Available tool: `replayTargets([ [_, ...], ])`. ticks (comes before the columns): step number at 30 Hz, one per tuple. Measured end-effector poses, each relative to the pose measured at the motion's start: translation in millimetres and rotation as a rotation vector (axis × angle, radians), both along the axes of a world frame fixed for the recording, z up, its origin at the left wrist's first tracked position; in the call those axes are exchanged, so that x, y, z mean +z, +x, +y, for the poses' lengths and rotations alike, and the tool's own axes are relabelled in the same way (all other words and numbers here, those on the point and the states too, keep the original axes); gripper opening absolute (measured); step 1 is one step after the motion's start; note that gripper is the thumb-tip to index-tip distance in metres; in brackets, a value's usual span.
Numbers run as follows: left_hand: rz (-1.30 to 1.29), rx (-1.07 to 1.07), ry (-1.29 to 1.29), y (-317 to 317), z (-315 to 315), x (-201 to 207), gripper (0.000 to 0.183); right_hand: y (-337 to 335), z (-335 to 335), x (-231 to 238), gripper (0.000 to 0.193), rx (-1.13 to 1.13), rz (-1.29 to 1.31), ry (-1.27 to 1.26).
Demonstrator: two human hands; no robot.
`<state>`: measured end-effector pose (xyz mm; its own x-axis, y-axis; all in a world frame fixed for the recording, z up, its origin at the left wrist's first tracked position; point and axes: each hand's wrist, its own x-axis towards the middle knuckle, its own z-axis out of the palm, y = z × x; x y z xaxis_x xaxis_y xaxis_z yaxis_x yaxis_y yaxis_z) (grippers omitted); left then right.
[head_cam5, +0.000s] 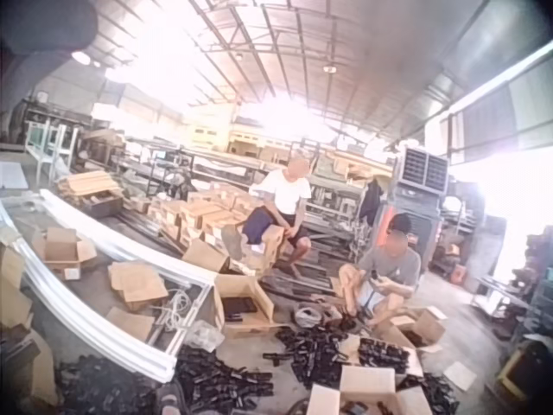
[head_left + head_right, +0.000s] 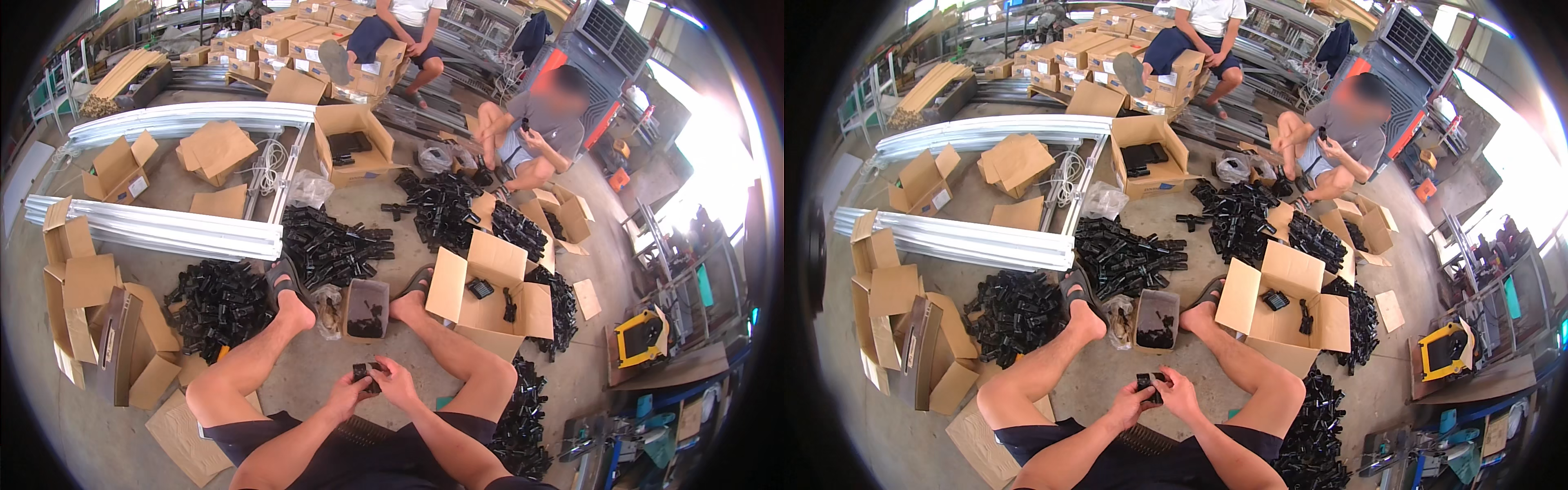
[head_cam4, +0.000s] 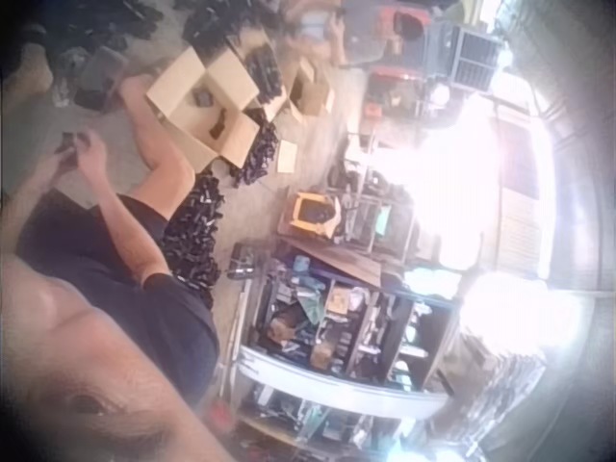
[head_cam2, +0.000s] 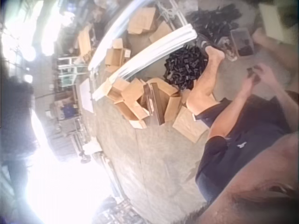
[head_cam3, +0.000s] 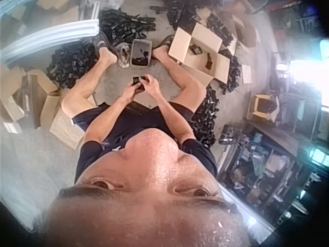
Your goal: The person picks up black plastic hardware components from a pile on the floor, fits them together by hand, and places them into a cardboard box.
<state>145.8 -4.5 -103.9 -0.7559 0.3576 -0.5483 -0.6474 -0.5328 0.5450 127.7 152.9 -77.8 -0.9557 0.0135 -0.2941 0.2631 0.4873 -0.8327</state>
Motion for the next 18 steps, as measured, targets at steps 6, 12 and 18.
replayTargets([
  [6,0.019,-0.009,0.003,-2.2,-1.3,-2.2,0.024,-1.6,7.1,-17.2,0.04,-0.029,-0.02,-0.049],
  [12,-0.096,0.162,0.143,-11.6,-7.8,1.8,0.035,-5.8,10.3,-17.3,0.038,-0.14,0.14,-0.352],
  [18,0.038,0.127,0.018,-12.7,-6.8,-5.7,0.033,-8.3,4.2,12.0,0.043,-0.127,0.028,-0.481],
])
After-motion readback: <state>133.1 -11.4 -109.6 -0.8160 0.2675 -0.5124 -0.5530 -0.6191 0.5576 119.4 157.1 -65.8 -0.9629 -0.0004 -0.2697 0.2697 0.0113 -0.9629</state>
